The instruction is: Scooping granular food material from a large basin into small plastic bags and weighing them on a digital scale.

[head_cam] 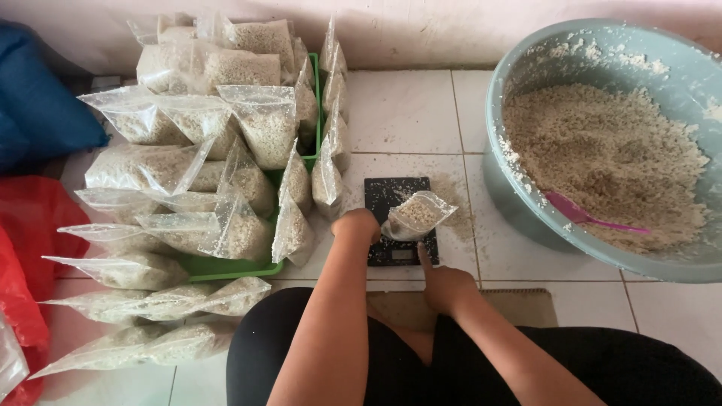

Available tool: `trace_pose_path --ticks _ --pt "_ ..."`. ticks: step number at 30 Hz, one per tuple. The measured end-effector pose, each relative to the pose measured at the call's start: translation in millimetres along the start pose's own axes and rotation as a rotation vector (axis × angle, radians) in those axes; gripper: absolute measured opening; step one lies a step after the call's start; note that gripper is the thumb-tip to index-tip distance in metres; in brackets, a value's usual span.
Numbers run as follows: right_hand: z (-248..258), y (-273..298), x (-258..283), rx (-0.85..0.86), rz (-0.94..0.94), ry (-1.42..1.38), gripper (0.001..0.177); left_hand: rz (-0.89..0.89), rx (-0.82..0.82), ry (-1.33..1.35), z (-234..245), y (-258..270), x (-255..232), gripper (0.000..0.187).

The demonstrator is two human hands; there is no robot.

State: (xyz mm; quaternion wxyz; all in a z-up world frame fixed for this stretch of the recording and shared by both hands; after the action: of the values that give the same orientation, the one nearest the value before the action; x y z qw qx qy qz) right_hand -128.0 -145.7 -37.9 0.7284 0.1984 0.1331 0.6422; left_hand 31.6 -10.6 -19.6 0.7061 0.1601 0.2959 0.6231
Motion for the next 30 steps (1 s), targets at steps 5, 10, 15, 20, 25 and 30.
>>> trace_pose_path --ticks 5,10,15,20,25,30 --pt "69.8 40.9 6.6 0.085 -0.048 -0.104 0.074 -0.015 -0.044 0.042 18.1 22.5 -1.8 0.044" --pt "91.1 43.8 -28.6 0.036 -0.150 -0.257 0.065 -0.045 -0.108 0.067 21.7 22.2 -0.4 0.039" --pt "234.4 126.2 -36.6 -0.153 -0.290 -0.485 0.049 -0.144 -0.197 0.091 -8.2 -41.0 7.8 0.035" --pt "234.8 94.7 -178.6 -0.349 -0.520 -0.207 0.039 -0.337 -0.392 -0.016 17.2 -9.5 12.6 0.022" --pt "156.5 24.4 -306.3 -0.309 -0.450 0.147 0.050 -0.276 -0.423 0.190 61.9 43.2 8.8 0.044" --pt "133.2 15.8 -271.4 0.047 -0.436 0.151 0.053 -0.062 -0.311 0.113 76.6 54.1 4.4 0.050"
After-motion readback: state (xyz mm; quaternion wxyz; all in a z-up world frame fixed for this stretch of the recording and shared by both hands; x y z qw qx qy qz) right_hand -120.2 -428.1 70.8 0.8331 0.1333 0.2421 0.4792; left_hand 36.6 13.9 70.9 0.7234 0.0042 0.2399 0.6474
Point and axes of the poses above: each hand's wrist, its own y-axis away from the middle knuckle, its own z-axis out of the back of the hand, x = y × z, the point moved 4 cm from there along -y, towards the middle knuckle, and after that the axes turned 13 degrees about -x, right-handed, at the moved point
